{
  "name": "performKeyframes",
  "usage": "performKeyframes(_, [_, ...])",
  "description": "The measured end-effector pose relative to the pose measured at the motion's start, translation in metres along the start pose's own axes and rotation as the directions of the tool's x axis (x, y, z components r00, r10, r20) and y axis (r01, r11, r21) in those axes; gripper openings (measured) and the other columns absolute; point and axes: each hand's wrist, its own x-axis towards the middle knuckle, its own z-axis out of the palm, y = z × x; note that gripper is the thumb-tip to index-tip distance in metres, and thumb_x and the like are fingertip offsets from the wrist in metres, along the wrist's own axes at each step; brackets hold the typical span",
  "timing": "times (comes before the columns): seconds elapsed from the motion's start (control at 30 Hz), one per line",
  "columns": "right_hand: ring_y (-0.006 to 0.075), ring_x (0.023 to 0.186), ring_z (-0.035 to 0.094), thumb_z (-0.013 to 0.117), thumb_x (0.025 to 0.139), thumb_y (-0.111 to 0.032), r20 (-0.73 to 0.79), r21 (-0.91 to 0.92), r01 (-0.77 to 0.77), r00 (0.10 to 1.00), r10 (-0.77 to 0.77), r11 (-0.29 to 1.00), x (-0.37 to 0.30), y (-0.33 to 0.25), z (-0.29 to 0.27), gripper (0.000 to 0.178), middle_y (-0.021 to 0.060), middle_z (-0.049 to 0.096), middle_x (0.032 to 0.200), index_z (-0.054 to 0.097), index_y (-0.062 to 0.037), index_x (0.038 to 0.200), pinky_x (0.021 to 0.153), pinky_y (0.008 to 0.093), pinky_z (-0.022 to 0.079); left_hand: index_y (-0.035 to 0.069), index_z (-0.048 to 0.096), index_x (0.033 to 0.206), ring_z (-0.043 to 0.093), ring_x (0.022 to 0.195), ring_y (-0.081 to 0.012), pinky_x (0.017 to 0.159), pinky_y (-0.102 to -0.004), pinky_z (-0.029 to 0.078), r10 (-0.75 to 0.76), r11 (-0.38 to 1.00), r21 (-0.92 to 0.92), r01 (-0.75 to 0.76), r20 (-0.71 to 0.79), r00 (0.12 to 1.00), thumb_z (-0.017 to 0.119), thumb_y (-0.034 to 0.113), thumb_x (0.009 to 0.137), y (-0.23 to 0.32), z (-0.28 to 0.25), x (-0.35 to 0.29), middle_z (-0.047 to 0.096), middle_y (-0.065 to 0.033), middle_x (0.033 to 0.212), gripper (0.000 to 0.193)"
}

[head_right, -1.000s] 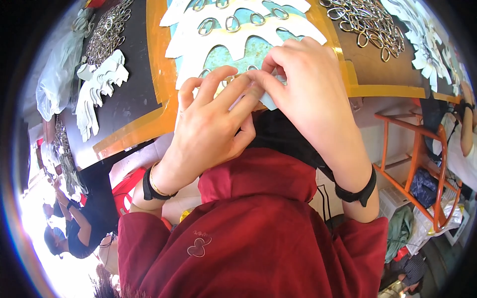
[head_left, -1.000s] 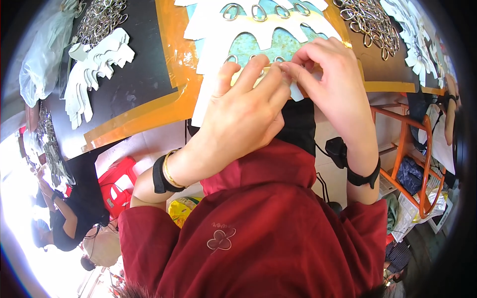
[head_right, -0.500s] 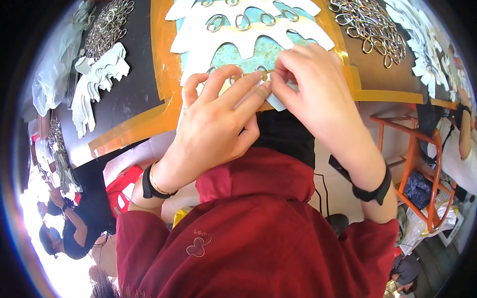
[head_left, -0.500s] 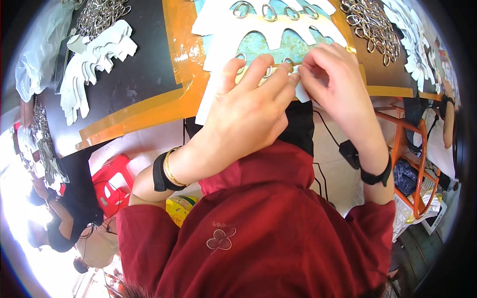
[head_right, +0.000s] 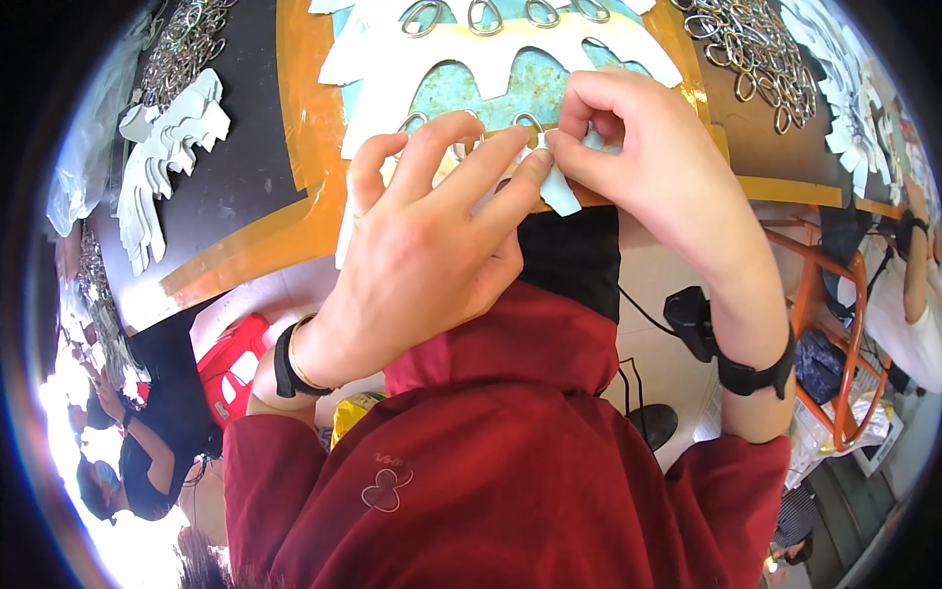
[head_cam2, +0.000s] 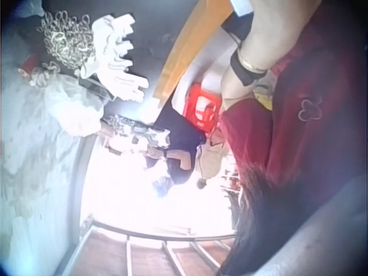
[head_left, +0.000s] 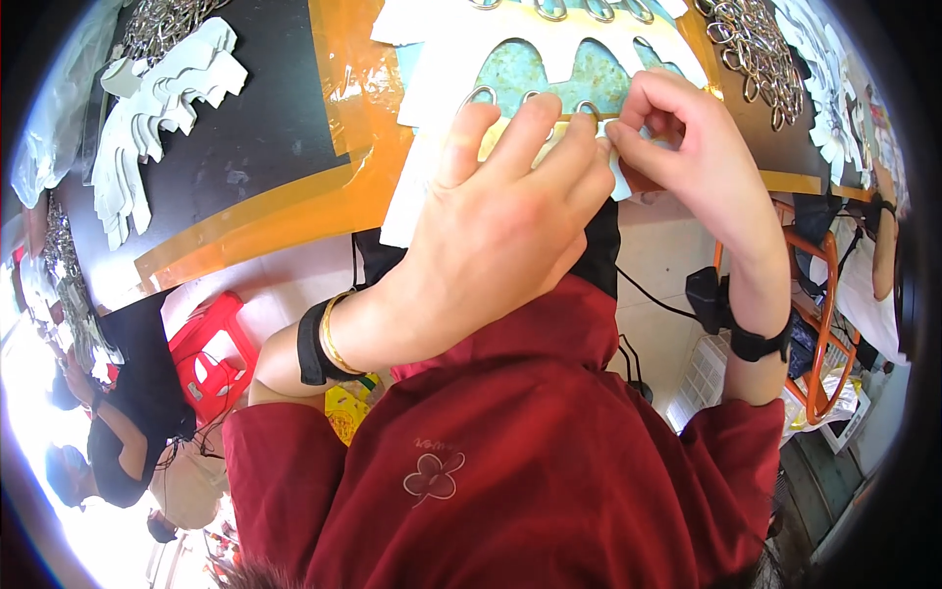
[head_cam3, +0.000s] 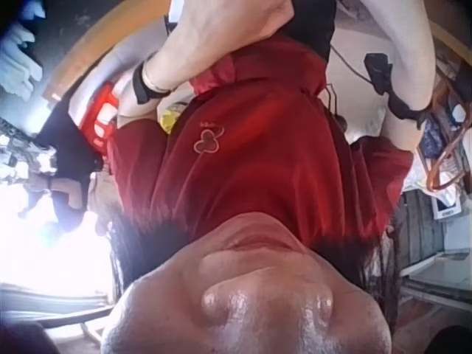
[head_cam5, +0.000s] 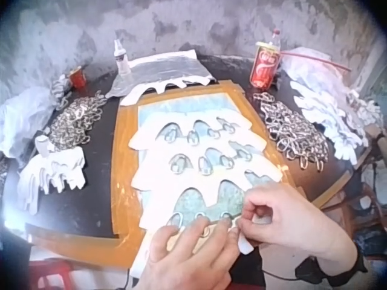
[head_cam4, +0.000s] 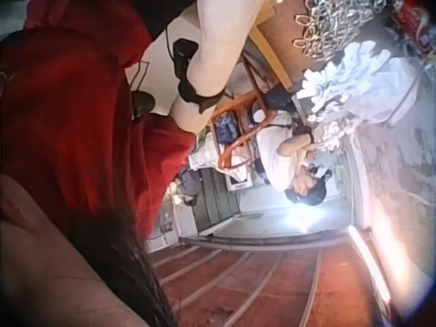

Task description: Applying adhesive to shoe upper components with a brush and attaching eyelet rings.

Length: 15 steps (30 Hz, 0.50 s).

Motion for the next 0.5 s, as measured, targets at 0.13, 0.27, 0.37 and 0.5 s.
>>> performKeyframes(0.13, [0.0142, 0.061, 0.037, 0.064, 0.078, -0.01, 0.088, -0.077, -0.145, 0.985, 0.152, 0.986, 0.005, -0.012, -0.006, 0.018, 0.0045, 0.041, 0.064, 0.047, -0.0018, 0.076, 0.055, 0.0305, 0.034, 0.016, 0.064, 0.109, 0.053, 0.106, -0.0185, 0.092, -0.0391, 0.031, -0.008, 1.0, -0.002, 0.008, -0.034, 0.999, 0.065, 0.015, 0.067, -0.001, 0.004, -0.003, 0.06, 0.0028, 0.114, 0.042])
performKeyframes(0.27, [0.0109, 0.059, 0.034, 0.064, 0.079, -0.011, 0.089, 0.013, -0.149, 0.985, 0.148, 0.989, 0.004, -0.006, -0.007, 0.018, 0.0005, 0.035, 0.063, 0.049, -0.0029, 0.08, 0.052, 0.0284, 0.031, 0.016, 0.064, 0.109, 0.052, 0.106, -0.0187, 0.091, -0.0396, 0.031, -0.026, 1.0, -0.006, 0.026, -0.045, 0.999, 0.065, 0.014, 0.067, 0.002, 0.005, -0.004, 0.06, 0.0025, 0.115, 0.042])
performKeyframes(0.37, [0.0076, 0.058, 0.032, 0.065, 0.079, -0.011, 0.107, -0.008, -0.125, 0.986, 0.125, 0.992, 0.006, -0.006, -0.01, 0.015, -0.0023, 0.03, 0.062, 0.052, -0.0039, 0.083, 0.051, 0.0262, 0.028, 0.016, 0.064, 0.109, 0.053, 0.106, -0.0191, 0.091, -0.0402, 0.031, -0.042, 0.999, -0.03, 0.04, -0.062, 0.997, 0.065, 0.013, 0.067, 0.002, 0.008, -0.004, 0.06, 0.0019, 0.114, 0.042])
performKeyframes(0.5, [0.0055, 0.057, 0.03, 0.064, 0.079, -0.011, 0.122, -0.011, -0.166, 0.979, 0.166, 0.986, 0.007, -0.009, -0.011, 0.013, -0.0042, 0.026, 0.061, 0.058, -0.0048, 0.089, 0.05, 0.0246, 0.025, 0.015, 0.064, 0.106, 0.053, 0.106, -0.0196, 0.09, -0.0409, 0.031, -0.051, 0.998, -0.052, 0.047, -0.082, 0.995, 0.065, 0.011, 0.066, 0.002, 0.009, -0.002, 0.06, 0.0013, 0.114, 0.04])
